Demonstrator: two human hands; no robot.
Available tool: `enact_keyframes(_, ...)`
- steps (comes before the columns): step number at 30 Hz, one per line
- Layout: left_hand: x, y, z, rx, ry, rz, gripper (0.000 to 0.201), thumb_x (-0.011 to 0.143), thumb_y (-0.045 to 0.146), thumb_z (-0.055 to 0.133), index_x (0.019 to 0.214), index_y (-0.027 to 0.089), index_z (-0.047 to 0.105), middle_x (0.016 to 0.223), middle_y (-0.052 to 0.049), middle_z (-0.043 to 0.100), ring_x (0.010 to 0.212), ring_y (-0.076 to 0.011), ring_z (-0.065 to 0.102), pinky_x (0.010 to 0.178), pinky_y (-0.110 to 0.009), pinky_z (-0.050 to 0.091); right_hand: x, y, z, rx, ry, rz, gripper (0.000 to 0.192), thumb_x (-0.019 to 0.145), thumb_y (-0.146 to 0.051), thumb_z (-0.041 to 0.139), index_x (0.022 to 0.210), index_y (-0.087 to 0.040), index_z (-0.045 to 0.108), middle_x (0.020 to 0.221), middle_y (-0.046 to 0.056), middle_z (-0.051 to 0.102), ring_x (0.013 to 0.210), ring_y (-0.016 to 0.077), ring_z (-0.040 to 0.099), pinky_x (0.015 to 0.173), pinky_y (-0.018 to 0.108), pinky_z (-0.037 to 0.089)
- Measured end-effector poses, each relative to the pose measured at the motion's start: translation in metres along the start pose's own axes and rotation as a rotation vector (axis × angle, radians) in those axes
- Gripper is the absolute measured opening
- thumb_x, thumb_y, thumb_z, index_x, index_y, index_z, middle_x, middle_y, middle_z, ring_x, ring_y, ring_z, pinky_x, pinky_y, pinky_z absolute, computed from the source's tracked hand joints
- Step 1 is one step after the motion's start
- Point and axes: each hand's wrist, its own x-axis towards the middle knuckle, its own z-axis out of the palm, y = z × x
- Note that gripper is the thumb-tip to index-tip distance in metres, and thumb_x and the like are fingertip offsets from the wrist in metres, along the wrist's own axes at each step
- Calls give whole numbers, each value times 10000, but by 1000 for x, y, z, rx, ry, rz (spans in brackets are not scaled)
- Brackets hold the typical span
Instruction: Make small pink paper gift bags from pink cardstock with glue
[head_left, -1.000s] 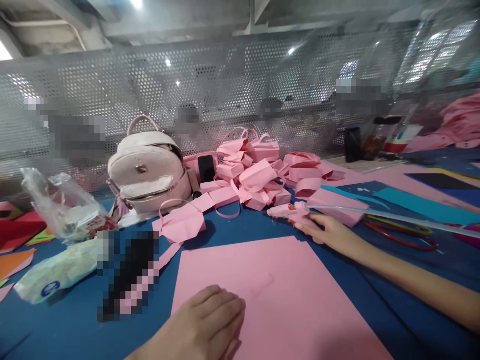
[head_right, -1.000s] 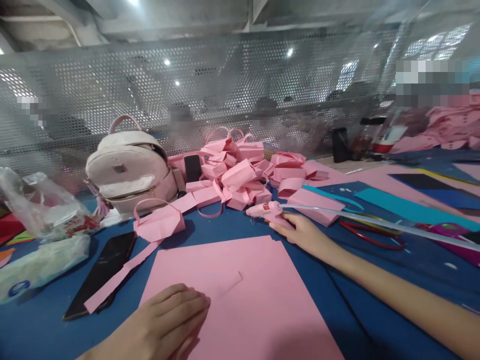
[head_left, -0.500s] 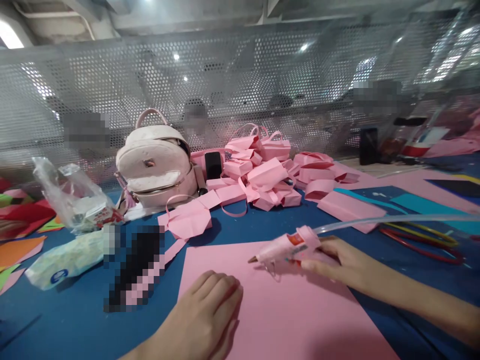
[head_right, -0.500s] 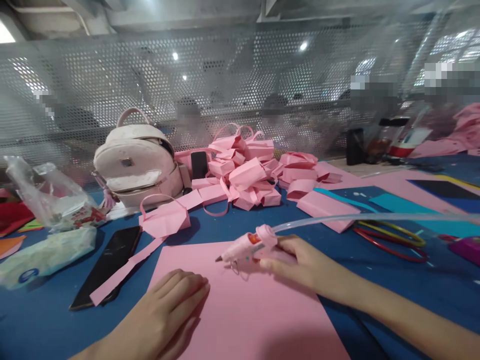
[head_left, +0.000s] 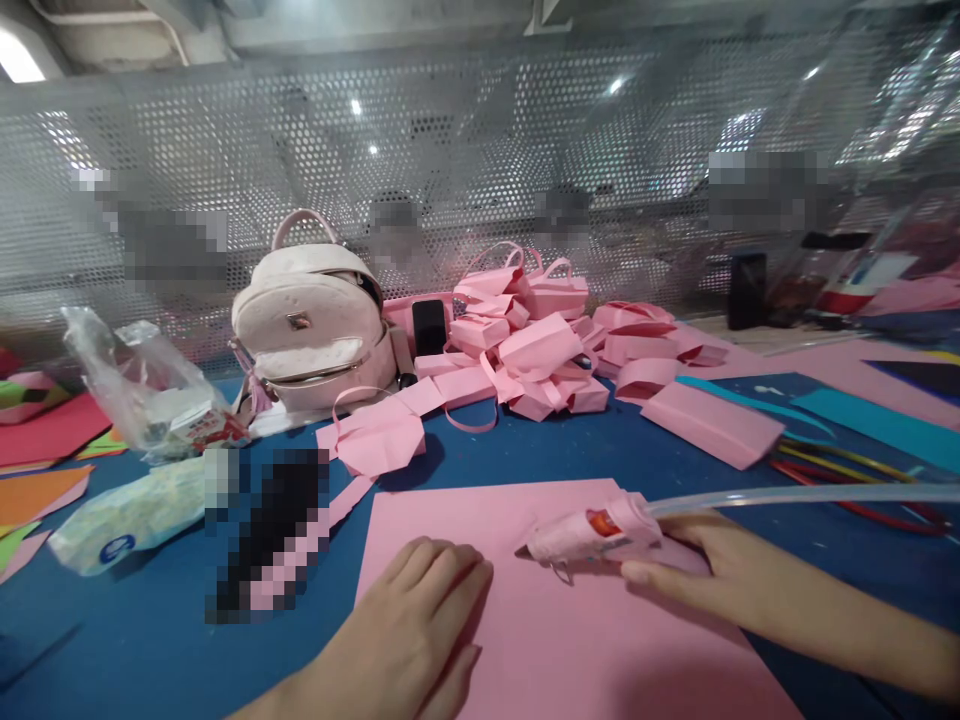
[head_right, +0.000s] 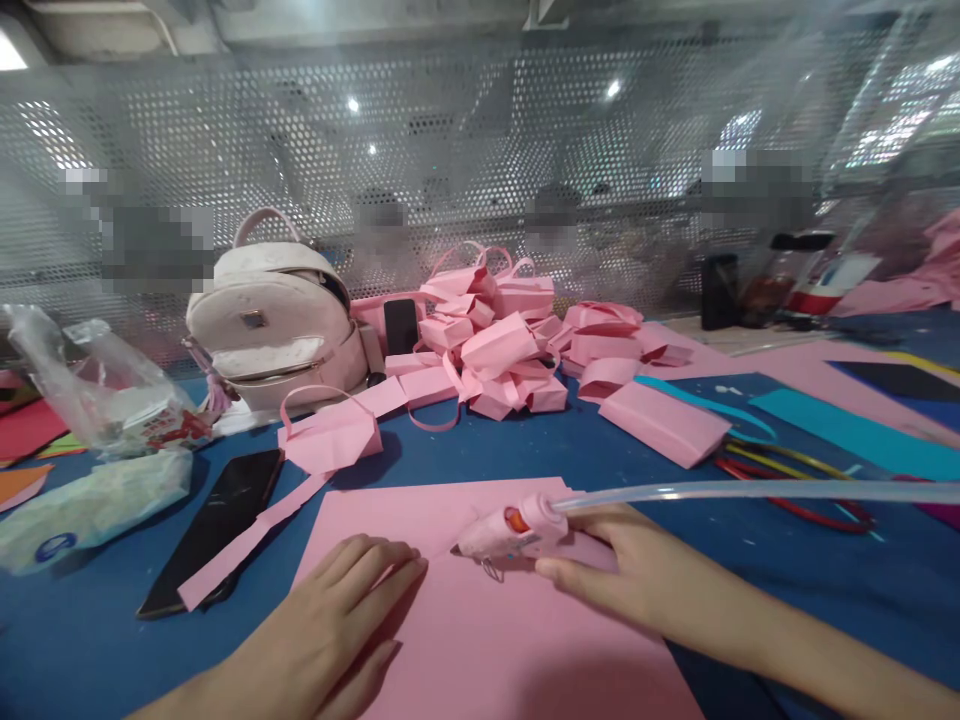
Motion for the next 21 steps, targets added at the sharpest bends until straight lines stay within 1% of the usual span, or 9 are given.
enact_keyframes(3, 3, 1, -4, 18, -92, -27, 522, 933, 183, 523, 1429, 51, 430, 1256, -186, 581, 1073, -317, 528, 946, -467, 513, 0, 0, 1, 18, -42, -33, 470, 816, -544, 627, 1104, -212, 795, 1144, 118, 767, 1083, 414, 685, 1000, 482, 516)
enact_keyframes(5, 5, 2, -6, 6, -120, -52, 542, 935, 199, 531, 1446, 60, 419, 1258, -183, 568, 1068, -316, 516, 947, -474, 506, 1, 2, 2, 44, -67, -61, 461, 817, -532, 640, 1102, -205, 795, 1132, 120, 771, 1055, 405, 697, 967, 461, 539)
enact_keyframes(7, 8, 3, -7, -33, -133, -83, 566, 933, 211, 539, 1467, 86, 400, 1254, -169, 558, 1067, -314, 502, 949, -482, 497, 2, 5, 2, 49, -62, -68, 471, 819, -533, 644, 1115, -198, 790, 1138, 127, 768, 1051, 400, 698, 962, 452, 542)
enact_keyframes(10, 12, 3, -6, -107, -143, -125, 558, 935, 223, 547, 1464, 120, 402, 1249, -148, 543, 1078, -306, 483, 962, -482, 482, 2, 13, 3, 25, -49, -51, 500, 813, -545, 641, 1138, -191, 781, 1166, 135, 757, 1076, 416, 685, 976, 474, 532)
enact_keyframes(14, 15, 2, -5, -137, -139, -153, 554, 936, 223, 551, 1460, 123, 402, 1248, -145, 531, 1081, -298, 474, 967, -472, 470, -1, 16, 2, 4, -42, -18, 537, 812, -560, 626, 1176, -189, 765, 1231, 137, 730, 1135, 435, 656, 1006, 515, 508)
enact_keyframes(18, 15, 1, -4, -122, -121, -145, 616, 934, 223, 548, 1508, 131, 345, 1230, -142, 540, 1061, -287, 489, 952, -457, 475, -4, 8, 4, 23, -79, -64, 466, 852, -514, 610, 1177, -219, 766, 1169, 112, 759, 1049, 385, 703, 984, 471, 531)
enact_keyframes(21, 14, 1, -3, -114, -101, -141, 620, 943, 238, 534, 1521, 148, 328, 1228, -139, 550, 1063, -280, 502, 949, -444, 479, -3, 4, 8, 19, -60, -105, 414, 868, -493, 604, 1153, -246, 775, 1102, 87, 782, 979, 359, 724, 939, 457, 558)
